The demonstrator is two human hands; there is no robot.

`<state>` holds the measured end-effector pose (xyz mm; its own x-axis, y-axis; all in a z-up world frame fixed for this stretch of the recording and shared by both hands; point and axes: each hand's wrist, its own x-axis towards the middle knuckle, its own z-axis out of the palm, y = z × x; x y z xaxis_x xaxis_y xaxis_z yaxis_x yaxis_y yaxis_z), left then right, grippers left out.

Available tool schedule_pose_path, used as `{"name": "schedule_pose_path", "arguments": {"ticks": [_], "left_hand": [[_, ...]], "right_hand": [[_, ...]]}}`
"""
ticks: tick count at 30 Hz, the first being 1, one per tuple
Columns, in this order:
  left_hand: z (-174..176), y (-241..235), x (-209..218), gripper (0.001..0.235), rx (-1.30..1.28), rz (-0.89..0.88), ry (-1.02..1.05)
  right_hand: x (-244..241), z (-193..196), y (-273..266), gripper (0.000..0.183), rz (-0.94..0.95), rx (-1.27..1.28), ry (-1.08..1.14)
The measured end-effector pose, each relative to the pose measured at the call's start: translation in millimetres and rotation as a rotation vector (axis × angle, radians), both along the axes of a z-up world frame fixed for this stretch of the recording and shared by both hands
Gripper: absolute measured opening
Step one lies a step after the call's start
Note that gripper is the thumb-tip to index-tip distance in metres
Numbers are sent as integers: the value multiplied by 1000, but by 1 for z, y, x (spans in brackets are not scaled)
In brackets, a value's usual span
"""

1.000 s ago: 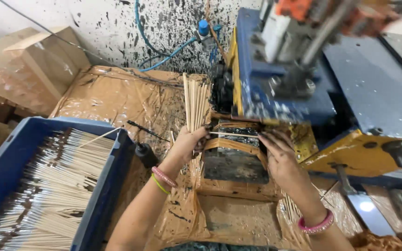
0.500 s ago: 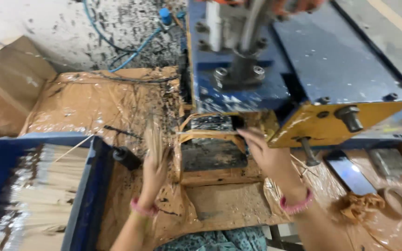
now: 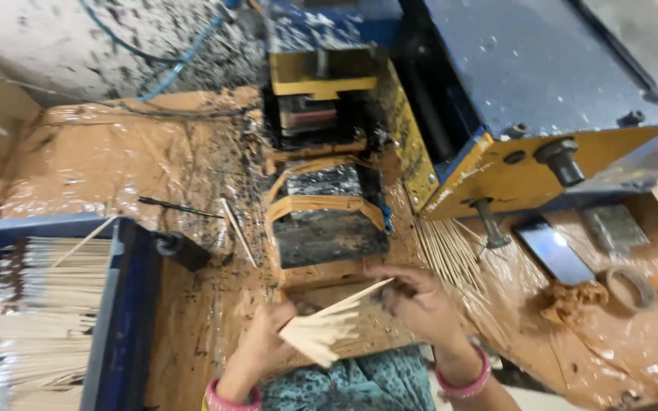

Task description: A worker feeds small wooden sticks into a manufacturing machine for processing.

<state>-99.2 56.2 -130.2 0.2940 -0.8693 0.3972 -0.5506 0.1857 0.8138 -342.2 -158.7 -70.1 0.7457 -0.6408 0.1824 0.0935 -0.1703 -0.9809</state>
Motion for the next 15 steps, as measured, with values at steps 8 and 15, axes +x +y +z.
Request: {"name": "schedule_pose_path", "arguments": {"ticks": [8,15], "left_hand": [[96,-45,89,15,-33,169,575],[80,-125,122,8,82,271,1037]], "right_hand": [[80,95,-46,21,144,-535,-71],[104,102,-54,42,-73,-1308,266]]}}
